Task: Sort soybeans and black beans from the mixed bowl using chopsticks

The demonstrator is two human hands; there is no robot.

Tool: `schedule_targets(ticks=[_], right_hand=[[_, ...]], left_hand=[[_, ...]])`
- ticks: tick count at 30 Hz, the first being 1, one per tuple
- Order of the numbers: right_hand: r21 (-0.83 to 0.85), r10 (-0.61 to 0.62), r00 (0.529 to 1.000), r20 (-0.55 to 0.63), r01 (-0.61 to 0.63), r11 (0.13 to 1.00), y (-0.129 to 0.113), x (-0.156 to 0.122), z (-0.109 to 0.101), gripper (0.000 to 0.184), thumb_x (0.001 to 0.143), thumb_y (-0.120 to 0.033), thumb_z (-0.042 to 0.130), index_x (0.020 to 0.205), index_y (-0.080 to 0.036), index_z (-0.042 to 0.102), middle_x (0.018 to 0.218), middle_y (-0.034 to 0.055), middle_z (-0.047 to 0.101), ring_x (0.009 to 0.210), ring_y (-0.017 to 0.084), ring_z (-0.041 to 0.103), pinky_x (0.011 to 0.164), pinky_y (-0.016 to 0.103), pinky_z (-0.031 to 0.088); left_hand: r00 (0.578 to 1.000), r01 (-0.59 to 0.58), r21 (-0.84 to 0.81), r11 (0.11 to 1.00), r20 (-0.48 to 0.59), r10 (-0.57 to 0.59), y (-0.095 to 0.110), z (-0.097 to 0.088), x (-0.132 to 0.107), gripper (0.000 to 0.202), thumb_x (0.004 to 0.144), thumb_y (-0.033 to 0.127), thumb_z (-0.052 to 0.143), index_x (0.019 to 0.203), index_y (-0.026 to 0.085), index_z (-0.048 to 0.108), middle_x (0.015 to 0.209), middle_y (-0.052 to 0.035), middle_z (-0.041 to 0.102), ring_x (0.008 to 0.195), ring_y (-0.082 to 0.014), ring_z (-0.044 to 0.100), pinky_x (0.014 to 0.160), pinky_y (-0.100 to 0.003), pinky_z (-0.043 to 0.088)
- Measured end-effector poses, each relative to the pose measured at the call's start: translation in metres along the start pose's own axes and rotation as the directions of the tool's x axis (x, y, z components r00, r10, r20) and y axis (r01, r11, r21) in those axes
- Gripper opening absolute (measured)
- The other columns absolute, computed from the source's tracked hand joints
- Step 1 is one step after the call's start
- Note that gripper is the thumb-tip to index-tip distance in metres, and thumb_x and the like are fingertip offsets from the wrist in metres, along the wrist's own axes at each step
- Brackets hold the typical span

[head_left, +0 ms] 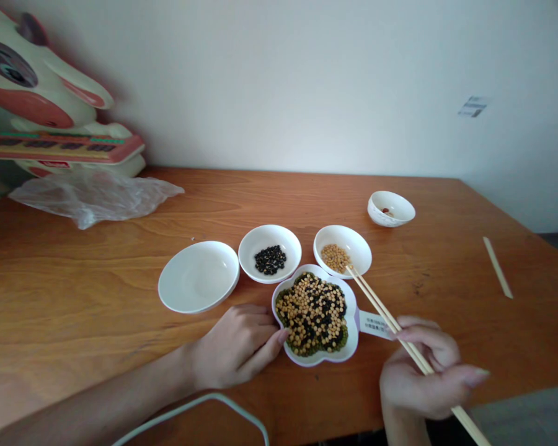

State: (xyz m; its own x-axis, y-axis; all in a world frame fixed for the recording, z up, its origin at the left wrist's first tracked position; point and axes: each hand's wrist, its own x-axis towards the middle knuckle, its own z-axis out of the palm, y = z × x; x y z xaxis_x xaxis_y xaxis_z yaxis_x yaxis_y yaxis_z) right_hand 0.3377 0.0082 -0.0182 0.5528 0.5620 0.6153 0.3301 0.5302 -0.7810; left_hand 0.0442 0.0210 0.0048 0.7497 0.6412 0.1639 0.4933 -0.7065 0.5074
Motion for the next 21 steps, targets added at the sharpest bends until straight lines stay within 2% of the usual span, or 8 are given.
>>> schedule_targets(ticks=[3,7,10,16,21], right_hand=[[-0.027,0.011,0.999,-0.03,-0.011,1.0,0.0,0.002,0.003,0.072,0.105,-0.066,0.023,0.071,-0.021,0.068,0.069,0.0048,0.063,0.076,0.024,0.064,0.071,0.039,0.046],[0.052,0.041,0.997,0.064,-0.044,0.998,-0.003,-0.002,-0.004,0.067,0.105,-0.064,0.026,0.075,-0.022,0.069,0.077,0.0063,0.065,0.078,0.025,0.063,0.072,0.04,0.046],[0.119,0.013,0.985,0.173,-0.034,0.992,-0.007,-0.005,-0.011,0.067,0.105,-0.061,0.025,0.074,-0.022,0.069,0.077,0.0064,0.065,0.073,0.024,0.062,0.07,0.04,0.046],[0.019,0.015,0.895,0.446,-0.026,0.999,-0.016,-0.007,-0.009,0.075,0.106,-0.066,0.019,0.071,-0.022,0.069,0.071,0.0046,0.064,0.07,0.023,0.062,0.067,0.039,0.046],[-0.054,0.003,0.869,0.496,0.027,0.998,-0.02,-0.006,-0.003,0.075,0.106,-0.065,0.016,0.072,-0.023,0.068,0.072,0.0039,0.066,0.071,0.022,0.063,0.069,0.039,0.045]], left_hand=[[1.0,-0.002,0.001,1.0,-0.006,0.002,0.0,0.0,0.001,0.042,0.113,0.025,0.033,0.078,0.02,0.055,0.077,-0.0028,0.067,0.07,-0.0165,0.06,0.073,-0.033,0.042],[1.0,0.006,-0.005,1.0,0.007,-0.006,0.001,-0.001,0.001,0.043,0.113,0.026,0.032,0.078,0.02,0.057,0.078,-0.0038,0.068,0.072,-0.0169,0.061,0.073,-0.033,0.043],[1.0,0.007,-0.005,1.0,0.026,-0.007,0.001,-0.001,0.0,0.043,0.113,0.026,0.032,0.078,0.019,0.058,0.08,-0.0046,0.069,0.073,-0.0173,0.062,0.074,-0.033,0.043],[1.0,0.007,0.005,1.0,0.024,-0.007,0.001,-0.002,0.001,0.044,0.113,0.026,0.032,0.078,0.019,0.058,0.079,-0.0044,0.069,0.073,-0.0172,0.062,0.073,-0.034,0.043],[1.0,-0.009,0.003,1.0,0.021,0.009,0.0,-0.002,0.001,0.043,0.113,0.025,0.033,0.079,0.019,0.058,0.079,-0.0042,0.069,0.072,-0.0169,0.062,0.073,-0.033,0.043]])
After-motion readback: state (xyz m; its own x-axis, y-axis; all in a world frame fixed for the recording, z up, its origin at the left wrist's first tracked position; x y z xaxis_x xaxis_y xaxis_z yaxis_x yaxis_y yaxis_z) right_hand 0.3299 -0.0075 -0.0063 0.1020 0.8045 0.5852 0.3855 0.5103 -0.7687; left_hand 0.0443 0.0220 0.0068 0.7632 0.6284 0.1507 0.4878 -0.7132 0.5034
